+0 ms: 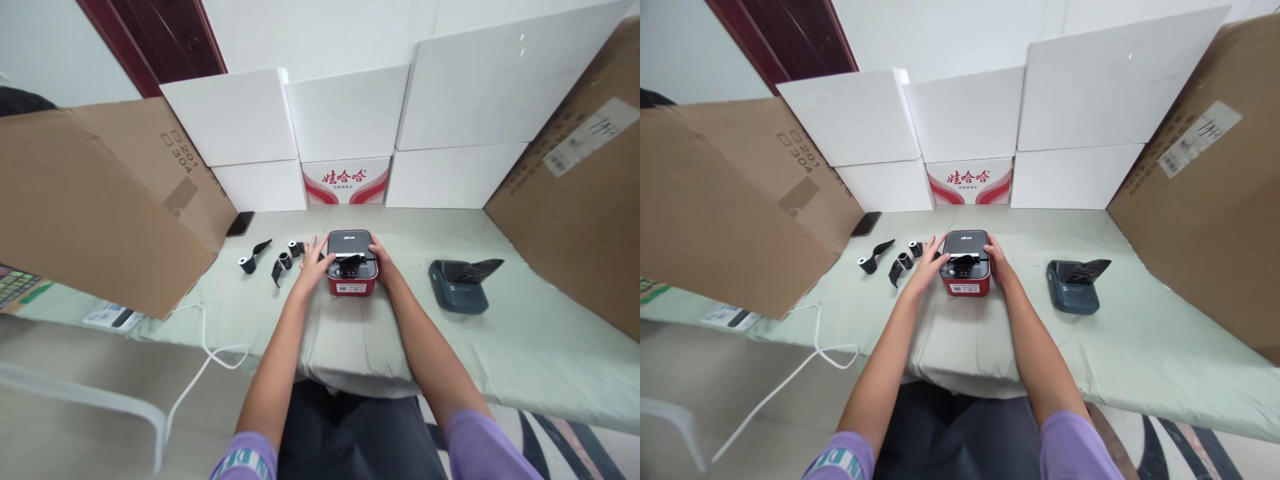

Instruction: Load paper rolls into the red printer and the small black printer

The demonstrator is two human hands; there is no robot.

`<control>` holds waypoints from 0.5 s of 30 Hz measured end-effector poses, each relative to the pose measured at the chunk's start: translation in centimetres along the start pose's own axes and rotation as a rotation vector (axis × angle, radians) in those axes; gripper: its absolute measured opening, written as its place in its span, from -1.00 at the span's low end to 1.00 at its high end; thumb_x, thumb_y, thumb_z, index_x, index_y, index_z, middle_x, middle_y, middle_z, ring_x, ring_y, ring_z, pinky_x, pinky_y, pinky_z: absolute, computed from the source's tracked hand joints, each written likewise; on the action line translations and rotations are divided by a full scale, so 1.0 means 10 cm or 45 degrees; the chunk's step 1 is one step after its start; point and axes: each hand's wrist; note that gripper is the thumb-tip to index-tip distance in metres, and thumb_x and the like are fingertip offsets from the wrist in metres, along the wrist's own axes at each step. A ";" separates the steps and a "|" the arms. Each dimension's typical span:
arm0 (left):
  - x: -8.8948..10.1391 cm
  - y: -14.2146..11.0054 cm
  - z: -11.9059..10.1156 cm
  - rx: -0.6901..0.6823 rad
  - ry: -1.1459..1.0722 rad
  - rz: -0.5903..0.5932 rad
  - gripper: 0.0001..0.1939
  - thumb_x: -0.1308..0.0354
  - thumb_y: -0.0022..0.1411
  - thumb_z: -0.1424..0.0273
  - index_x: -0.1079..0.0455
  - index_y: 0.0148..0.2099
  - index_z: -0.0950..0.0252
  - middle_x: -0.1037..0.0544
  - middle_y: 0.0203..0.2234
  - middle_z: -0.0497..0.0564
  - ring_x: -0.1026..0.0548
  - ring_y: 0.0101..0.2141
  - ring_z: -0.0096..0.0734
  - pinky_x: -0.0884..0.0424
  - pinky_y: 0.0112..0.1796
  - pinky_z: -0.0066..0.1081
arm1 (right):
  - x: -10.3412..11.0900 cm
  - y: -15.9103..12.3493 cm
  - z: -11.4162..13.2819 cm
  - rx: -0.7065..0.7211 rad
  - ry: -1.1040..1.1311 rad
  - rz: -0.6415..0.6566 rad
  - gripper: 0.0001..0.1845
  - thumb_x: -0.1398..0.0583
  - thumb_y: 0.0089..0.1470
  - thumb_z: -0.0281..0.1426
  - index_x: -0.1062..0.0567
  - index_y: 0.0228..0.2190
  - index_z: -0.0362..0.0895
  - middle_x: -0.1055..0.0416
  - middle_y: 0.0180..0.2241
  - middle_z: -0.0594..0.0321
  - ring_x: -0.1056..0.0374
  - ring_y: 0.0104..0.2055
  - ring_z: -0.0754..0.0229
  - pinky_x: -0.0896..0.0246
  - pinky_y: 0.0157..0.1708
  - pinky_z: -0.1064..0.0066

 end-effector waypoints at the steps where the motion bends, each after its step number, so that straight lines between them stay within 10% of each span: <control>1: 0.00 -0.01 0.01 0.023 -0.048 0.006 -0.38 -0.15 0.30 0.25 -0.22 0.38 -0.03 0.09 0.48 -0.04 0.37 0.46 0.00 0.25 0.36 0.16 | 0.00 0.00 0.00 0.000 -0.008 -0.006 -0.49 -0.23 -0.09 -0.19 -0.47 -0.04 -0.01 -0.56 -0.07 0.23 -0.43 0.04 -0.04 -0.31 0.08 0.16; 10: -0.07 -0.02 0.06 0.082 -0.170 -0.027 -0.43 -0.16 0.31 0.24 -0.27 0.35 -0.05 0.06 0.48 -0.03 0.34 0.45 0.06 0.20 0.35 0.22 | 0.07 0.08 -0.05 0.003 -0.189 -0.065 -0.44 -0.19 -0.16 -0.25 -0.47 -0.04 -0.07 -0.54 -0.08 0.18 -0.43 -0.02 0.00 -0.32 0.04 0.19; 15: -0.12 -0.30 0.16 -0.089 0.132 -0.180 -0.51 0.10 0.45 0.13 -0.30 0.33 0.03 -0.10 0.43 0.00 0.27 0.46 -0.02 0.34 0.32 0.31 | 0.13 0.03 0.21 -0.033 -0.734 -0.260 -0.42 -0.25 -0.16 -0.19 -0.55 -0.06 -0.15 -0.55 -0.08 0.05 -0.45 -0.08 -0.02 -0.33 0.00 0.14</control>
Point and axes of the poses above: each hand's wrist, its own y-axis towards the middle knuckle, its own x-axis out of the back of the hand, z = x × y
